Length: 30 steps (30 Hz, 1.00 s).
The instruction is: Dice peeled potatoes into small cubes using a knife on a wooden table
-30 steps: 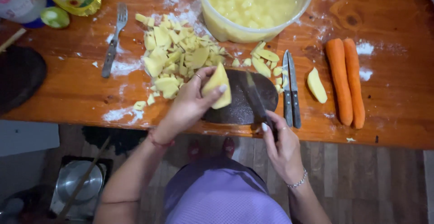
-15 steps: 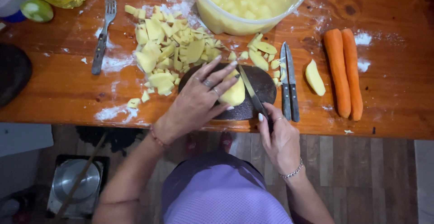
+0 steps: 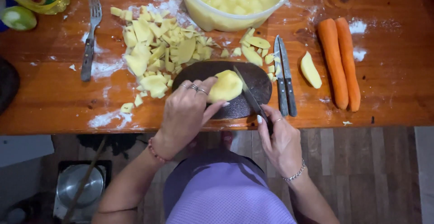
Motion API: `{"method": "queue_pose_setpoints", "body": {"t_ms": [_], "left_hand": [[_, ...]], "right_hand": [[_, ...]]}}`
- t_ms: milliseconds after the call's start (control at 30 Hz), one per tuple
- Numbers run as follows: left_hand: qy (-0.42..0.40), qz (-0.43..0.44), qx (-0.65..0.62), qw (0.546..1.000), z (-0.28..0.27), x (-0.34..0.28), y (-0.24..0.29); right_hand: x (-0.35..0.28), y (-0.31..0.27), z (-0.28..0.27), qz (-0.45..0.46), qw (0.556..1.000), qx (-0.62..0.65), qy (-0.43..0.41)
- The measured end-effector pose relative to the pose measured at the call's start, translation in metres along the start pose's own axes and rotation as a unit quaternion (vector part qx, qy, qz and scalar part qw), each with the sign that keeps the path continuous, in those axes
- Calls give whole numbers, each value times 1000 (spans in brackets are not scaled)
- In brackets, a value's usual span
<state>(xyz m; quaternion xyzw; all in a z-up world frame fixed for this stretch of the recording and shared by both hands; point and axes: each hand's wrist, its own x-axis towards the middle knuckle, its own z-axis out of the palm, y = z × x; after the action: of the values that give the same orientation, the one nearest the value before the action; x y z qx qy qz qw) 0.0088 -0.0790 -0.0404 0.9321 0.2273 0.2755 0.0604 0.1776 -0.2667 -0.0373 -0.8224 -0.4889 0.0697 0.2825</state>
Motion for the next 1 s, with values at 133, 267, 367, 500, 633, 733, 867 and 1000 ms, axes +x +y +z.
{"method": "queue_pose_setpoints", "body": {"t_ms": [133,267,367,500,633,733,867,1000], "left_hand": [[-26,-24,-139,990,6,-3,0],[-30,-3,-138,990,18,-5,-1],[4,9,-150,989,21,-3,2],[61,27,-88,994,38,-5,0],[116,55,-110,986,36,-1,7],[82,56,-127,987,40,-3,7],[100,77,-73,989,45,-6,7],[102,76,-71,989,44,-11,6]], "right_hand": [[4,2,2,-14,1000,-23,10],[6,1,5,-26,999,-32,29],[8,2,11,-47,998,-46,23],[12,1,12,-54,996,-66,10],[11,9,15,-26,996,-88,-17],[12,14,17,-15,988,-144,-50],[9,11,12,-20,976,-212,-55],[2,4,3,-28,967,-249,-49]]}}
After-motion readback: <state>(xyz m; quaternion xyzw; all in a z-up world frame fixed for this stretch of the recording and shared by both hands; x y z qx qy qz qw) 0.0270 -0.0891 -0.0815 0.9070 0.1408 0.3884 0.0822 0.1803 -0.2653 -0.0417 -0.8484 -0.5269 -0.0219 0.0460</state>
